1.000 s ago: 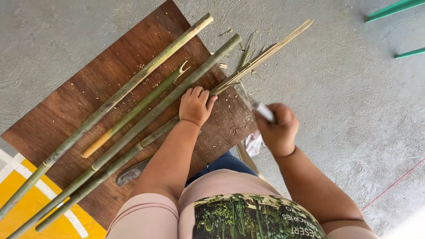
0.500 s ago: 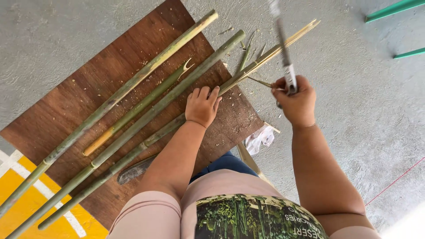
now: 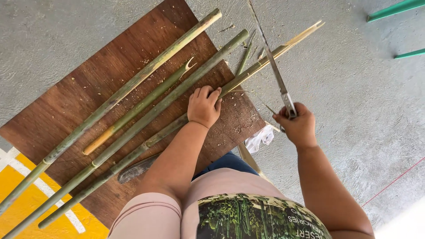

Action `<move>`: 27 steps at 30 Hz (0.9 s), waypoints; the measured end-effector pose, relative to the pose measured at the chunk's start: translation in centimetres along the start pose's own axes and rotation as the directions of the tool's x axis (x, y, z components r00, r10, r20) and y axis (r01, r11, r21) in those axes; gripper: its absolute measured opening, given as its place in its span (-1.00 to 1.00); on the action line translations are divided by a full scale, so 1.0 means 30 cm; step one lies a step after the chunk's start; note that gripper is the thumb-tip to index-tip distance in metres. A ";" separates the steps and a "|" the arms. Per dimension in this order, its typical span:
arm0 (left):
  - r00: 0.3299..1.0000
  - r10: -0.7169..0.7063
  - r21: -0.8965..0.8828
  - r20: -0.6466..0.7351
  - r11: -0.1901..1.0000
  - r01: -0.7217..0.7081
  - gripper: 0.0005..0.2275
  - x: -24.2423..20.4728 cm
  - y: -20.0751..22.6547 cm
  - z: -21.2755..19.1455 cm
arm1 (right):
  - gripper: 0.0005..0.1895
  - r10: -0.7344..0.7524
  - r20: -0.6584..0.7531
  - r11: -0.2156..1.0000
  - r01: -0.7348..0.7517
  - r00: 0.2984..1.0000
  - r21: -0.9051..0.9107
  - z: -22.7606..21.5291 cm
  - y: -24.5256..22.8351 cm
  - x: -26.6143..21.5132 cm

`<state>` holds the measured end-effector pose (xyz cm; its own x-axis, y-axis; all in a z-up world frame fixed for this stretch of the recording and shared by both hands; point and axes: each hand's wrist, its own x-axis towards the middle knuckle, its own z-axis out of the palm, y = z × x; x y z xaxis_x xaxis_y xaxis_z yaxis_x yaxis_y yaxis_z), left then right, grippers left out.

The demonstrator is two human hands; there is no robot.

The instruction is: Cutting and smoothing bamboo poles using a machete and a small blade on a wooden surface.

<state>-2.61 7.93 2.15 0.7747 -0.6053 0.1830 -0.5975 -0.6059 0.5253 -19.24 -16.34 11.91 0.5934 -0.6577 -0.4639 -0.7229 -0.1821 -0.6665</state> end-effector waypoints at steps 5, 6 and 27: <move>1.000 0.005 0.003 -0.007 1.000 -0.005 -0.71 -0.004 0.005 -0.006 | -0.78 0.033 0.054 0.994 -0.038 0.998 0.101 0.007 0.048 -0.086; 1.000 0.015 0.009 -0.014 1.000 -0.015 -0.71 -0.002 0.002 -0.003 | -0.78 0.042 0.055 0.993 -0.048 0.998 0.109 0.009 0.053 -0.085; 0.999 0.037 0.046 0.026 0.998 -0.038 -0.73 0.012 -0.008 -0.016 | -0.78 -0.363 -0.132 0.929 0.349 0.922 -0.122 0.035 0.186 -0.094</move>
<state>-2.08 8.10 2.50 0.7467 -0.6402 0.1806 -0.6352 -0.6056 0.4793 -24.57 -14.72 8.89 0.7630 -0.6372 -0.1085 -0.5082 -0.4877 -0.7099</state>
